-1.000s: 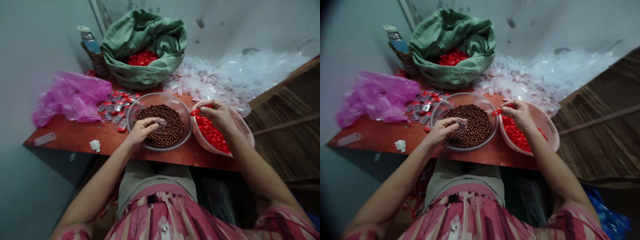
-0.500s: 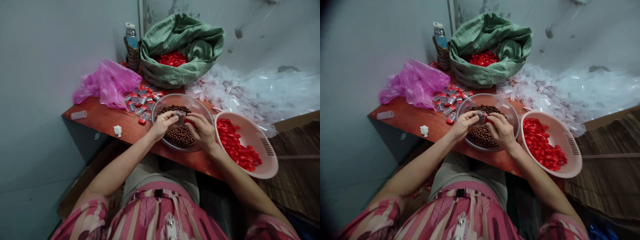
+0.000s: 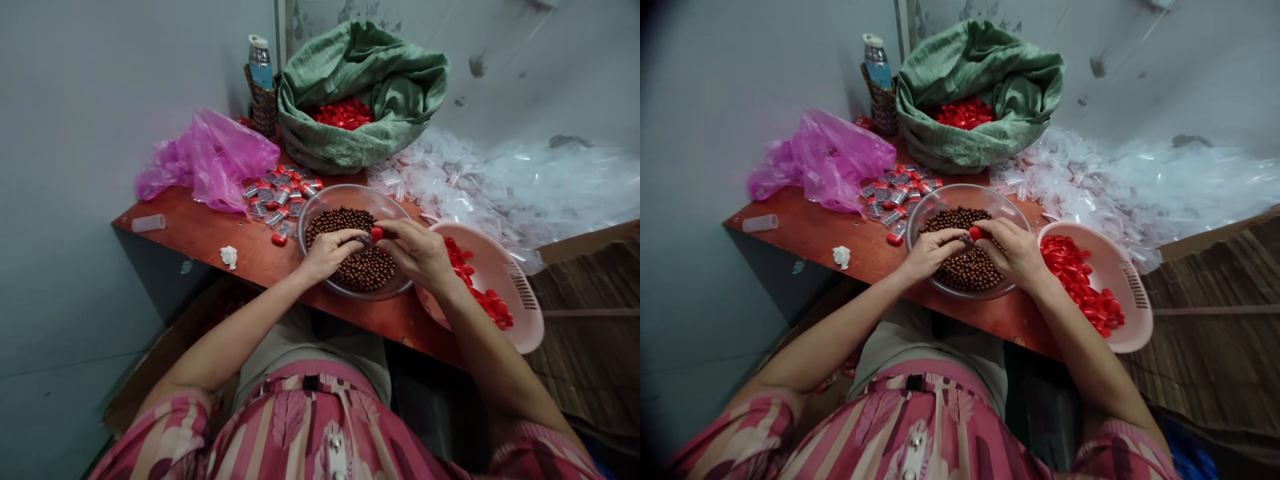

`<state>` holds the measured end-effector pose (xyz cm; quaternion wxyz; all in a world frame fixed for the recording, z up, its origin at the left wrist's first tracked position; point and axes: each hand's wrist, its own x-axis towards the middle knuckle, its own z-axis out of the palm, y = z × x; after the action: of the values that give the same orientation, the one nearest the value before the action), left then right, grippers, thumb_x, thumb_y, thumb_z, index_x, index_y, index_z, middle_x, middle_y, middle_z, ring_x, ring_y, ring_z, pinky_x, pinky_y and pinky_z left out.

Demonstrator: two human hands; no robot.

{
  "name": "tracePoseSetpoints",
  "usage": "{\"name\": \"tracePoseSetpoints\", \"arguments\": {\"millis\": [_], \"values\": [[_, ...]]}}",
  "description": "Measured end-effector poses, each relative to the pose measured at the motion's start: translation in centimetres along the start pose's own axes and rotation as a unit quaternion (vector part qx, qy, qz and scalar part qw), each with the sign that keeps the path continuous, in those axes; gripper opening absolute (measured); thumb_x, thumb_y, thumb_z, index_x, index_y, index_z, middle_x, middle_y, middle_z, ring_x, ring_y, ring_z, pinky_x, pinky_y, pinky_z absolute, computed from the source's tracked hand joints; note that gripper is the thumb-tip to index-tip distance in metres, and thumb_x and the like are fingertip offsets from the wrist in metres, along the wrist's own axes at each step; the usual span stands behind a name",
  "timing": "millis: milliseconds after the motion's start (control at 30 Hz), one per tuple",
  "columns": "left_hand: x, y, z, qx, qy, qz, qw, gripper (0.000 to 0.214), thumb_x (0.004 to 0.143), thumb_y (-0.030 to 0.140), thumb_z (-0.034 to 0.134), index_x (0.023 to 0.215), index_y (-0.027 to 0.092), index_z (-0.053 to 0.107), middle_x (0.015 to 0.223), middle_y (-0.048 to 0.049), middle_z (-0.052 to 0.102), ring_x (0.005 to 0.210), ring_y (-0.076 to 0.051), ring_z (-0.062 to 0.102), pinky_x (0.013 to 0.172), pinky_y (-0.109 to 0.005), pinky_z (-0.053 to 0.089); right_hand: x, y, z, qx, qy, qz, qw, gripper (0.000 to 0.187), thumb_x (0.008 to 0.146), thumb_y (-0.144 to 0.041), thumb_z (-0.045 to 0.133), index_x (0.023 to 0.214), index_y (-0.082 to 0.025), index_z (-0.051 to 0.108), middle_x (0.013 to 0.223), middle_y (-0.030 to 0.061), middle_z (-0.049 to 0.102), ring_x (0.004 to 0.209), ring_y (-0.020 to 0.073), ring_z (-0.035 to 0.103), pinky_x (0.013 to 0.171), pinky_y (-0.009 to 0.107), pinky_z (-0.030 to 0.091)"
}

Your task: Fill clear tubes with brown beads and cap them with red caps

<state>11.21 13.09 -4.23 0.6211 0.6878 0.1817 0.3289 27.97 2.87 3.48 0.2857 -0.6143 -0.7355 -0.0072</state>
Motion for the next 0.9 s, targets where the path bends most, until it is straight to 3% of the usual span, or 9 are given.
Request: {"name": "tracePoseSetpoints", "arguments": {"millis": [167,267,467,567,633,700,767,833,900], "values": [[-0.5,0.5,0.2,0.048,0.025,0.016,0.998,0.025,0.084,0.03,0.061,0.103,0.021,0.075,0.105,-0.0034,0.075,0.097,-0.021,0.069,0.09,-0.029,0.05,0.0,0.1,0.5,-0.035,-0.06,-0.021,0.997,0.022,0.092,-0.028,0.055,0.111,-0.022,0.065,0.098,0.0073,0.071,0.085,0.0193,0.068,0.074,0.03,0.054],[-0.7,0.7,0.3,0.062,0.047,0.024,0.997,0.022,0.084,0.029,0.061,0.099,0.022,0.076,0.103,-0.0031,0.076,0.095,-0.02,0.07,0.089,-0.029,0.051,-0.4,0.1,0.9,-0.042,-0.065,-0.042,0.996,0.022,0.093,-0.027,0.053,0.111,-0.021,0.063,0.096,0.0083,0.069,0.084,0.0194,0.067,0.073,0.03,0.054],[-0.9,0.7,0.3,0.063,0.036,0.037,0.997,0.02,0.083,0.026,0.061,0.093,0.022,0.078,0.103,-0.0038,0.076,0.097,-0.021,0.07,0.09,-0.03,0.051,-0.9,0.0,2.2,-0.116,-0.073,-0.071,0.988,0.027,0.094,-0.023,0.048,0.114,-0.015,0.064,0.089,0.0135,0.068,0.08,0.0235,0.064,0.073,0.036,0.053],[-0.6,0.5,0.2,0.03,0.047,0.022,0.998,0.022,0.082,0.028,0.062,0.097,0.021,0.077,0.106,-0.0042,0.075,0.1,-0.022,0.069,0.094,-0.032,0.05,-0.2,0.3,2.5,-0.047,-0.058,-0.041,0.996,0.028,0.092,-0.025,0.051,0.113,-0.016,0.066,0.096,0.0144,0.069,0.086,0.0242,0.065,0.077,0.039,0.053],[-0.3,0.3,0.1,-0.031,0.064,0.004,0.997,0.025,0.081,0.03,0.064,0.1,0.02,0.076,0.105,-0.0046,0.075,0.1,-0.022,0.068,0.095,-0.033,0.05,0.4,0.4,2.4,0.089,-0.034,0.032,0.995,0.028,0.089,-0.03,0.058,0.114,-0.02,0.065,0.101,0.0113,0.071,0.091,0.0231,0.066,0.082,0.039,0.054],[0.1,0.1,0.0,-0.125,0.084,-0.026,0.988,0.031,0.078,0.035,0.069,0.102,0.018,0.075,0.107,-0.0054,0.074,0.1,-0.023,0.068,0.093,-0.035,0.052,0.5,0.4,2.1,0.268,-0.009,0.134,0.954,0.036,0.084,-0.037,0.066,0.117,-0.024,0.062,0.103,0.0071,0.071,0.092,0.0216,0.068,0.086,0.04,0.054],[0.3,0.0,0.0,-0.215,0.099,-0.07,0.969,0.041,0.073,0.042,0.073,0.106,0.018,0.073,0.109,-0.0064,0.073,0.098,-0.023,0.068,0.087,-0.037,0.055,0.1,0.3,1.8,0.42,0.015,0.215,0.881,0.046,0.076,-0.043,0.073,0.117,-0.027,0.061,0.103,0.0053,0.072,0.091,0.0217,0.069,0.087,0.042,0.055],[0.3,-0.1,0.0,-0.257,0.098,-0.095,0.957,0.047,0.07,0.045,0.076,0.108,0.018,0.073,0.109,-0.0067,0.073,0.095,-0.023,0.068,0.083,-0.037,0.057,-0.4,0.3,1.6,0.501,0.041,0.262,0.824,0.047,0.069,-0.044,0.079,0.111,-0.027,0.063,0.103,0.0051,0.072,0.089,0.0219,0.07,0.087,0.043,0.055],[0.2,-0.1,0.1,-0.234,0.09,-0.079,0.965,0.042,0.07,0.042,0.076,0.104,0.018,0.074,0.107,-0.0066,0.074,0.097,-0.023,0.068,0.086,-0.037,0.056,-0.9,0.5,1.7,0.522,0.065,0.292,0.799,0.041,0.065,-0.041,0.082,0.1,-0.026,0.066,0.096,0.0036,0.073,0.082,0.02,0.069,0.085,0.041,0.056]]}}
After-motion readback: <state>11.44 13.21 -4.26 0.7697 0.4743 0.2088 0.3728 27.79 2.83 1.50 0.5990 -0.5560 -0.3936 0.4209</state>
